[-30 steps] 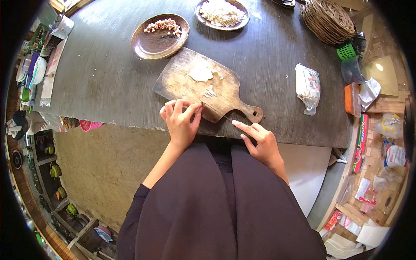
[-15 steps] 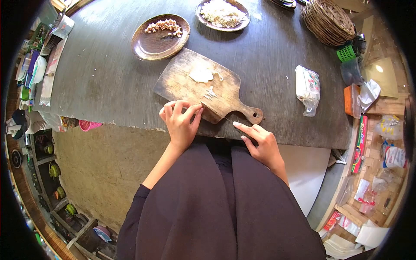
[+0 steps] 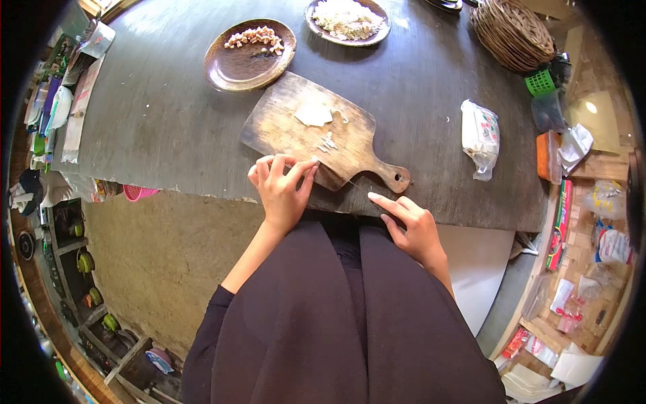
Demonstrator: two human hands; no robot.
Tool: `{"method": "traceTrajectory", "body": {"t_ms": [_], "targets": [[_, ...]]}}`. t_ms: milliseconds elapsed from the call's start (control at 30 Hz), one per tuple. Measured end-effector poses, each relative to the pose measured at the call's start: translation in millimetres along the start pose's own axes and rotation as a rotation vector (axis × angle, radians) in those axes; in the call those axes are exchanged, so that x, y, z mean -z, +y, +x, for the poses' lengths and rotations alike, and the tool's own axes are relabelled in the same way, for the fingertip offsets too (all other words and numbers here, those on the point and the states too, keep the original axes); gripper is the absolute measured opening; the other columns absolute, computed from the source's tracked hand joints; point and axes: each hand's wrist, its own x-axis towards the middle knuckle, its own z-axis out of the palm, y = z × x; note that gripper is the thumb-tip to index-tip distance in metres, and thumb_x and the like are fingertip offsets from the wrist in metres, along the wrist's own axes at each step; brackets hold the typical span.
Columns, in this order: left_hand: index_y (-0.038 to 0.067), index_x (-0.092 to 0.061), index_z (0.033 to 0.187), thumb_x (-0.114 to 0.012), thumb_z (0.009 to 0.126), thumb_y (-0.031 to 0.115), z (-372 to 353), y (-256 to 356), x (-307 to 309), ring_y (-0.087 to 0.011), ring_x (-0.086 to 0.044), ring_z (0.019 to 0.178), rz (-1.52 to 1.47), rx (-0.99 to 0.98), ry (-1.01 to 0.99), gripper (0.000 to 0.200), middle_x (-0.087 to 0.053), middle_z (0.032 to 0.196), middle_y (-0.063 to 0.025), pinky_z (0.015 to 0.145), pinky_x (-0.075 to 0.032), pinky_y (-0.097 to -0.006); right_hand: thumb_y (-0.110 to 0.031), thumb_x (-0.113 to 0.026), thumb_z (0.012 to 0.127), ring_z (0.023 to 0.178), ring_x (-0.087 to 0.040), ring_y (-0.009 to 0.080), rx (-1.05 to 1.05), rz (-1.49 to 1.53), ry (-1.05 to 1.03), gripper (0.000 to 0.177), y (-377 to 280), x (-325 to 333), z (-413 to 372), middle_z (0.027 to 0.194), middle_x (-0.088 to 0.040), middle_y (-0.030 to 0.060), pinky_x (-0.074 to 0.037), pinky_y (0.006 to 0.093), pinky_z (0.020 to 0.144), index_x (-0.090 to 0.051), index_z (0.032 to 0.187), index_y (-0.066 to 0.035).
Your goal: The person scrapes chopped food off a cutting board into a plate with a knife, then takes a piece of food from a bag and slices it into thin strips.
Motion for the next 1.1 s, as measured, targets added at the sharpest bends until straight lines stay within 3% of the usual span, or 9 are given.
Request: {"method": "traceTrajectory", "body": {"t_ms": [300,1100], "targets": [[0.027,-0.081,0.097,-0.086,0.082,0.024,1,1,1,-0.024,-0.054,0.107,0.005,-0.008,0.009,0.017,-0.064,0.099,0.004,0.097,-0.034,-0.0434,-0.007,-0.071,0.091,0.063,-0.059,0.0255,0.018,0.005,0.108,0.056,7,-8,13,0.08,-0.058,0.0072,-0.052,0.0375,0.061,-0.066,0.143,-0.029],[0.023,-0.08,0.098,-0.085,0.082,0.02,0,0,1,-0.0251,-0.054,0.108,-0.008,-0.015,0.002,0.017,-0.065,0.101,0.002,0.098,-0.034,-0.0438,-0.009,-0.071,0.092,0.063,-0.059,0.0246,0.038,0.014,0.022,0.055,0,-7,8,0.08,-0.057,0.0073,-0.052,0.0378,0.061,-0.066,0.143,-0.03]]}}
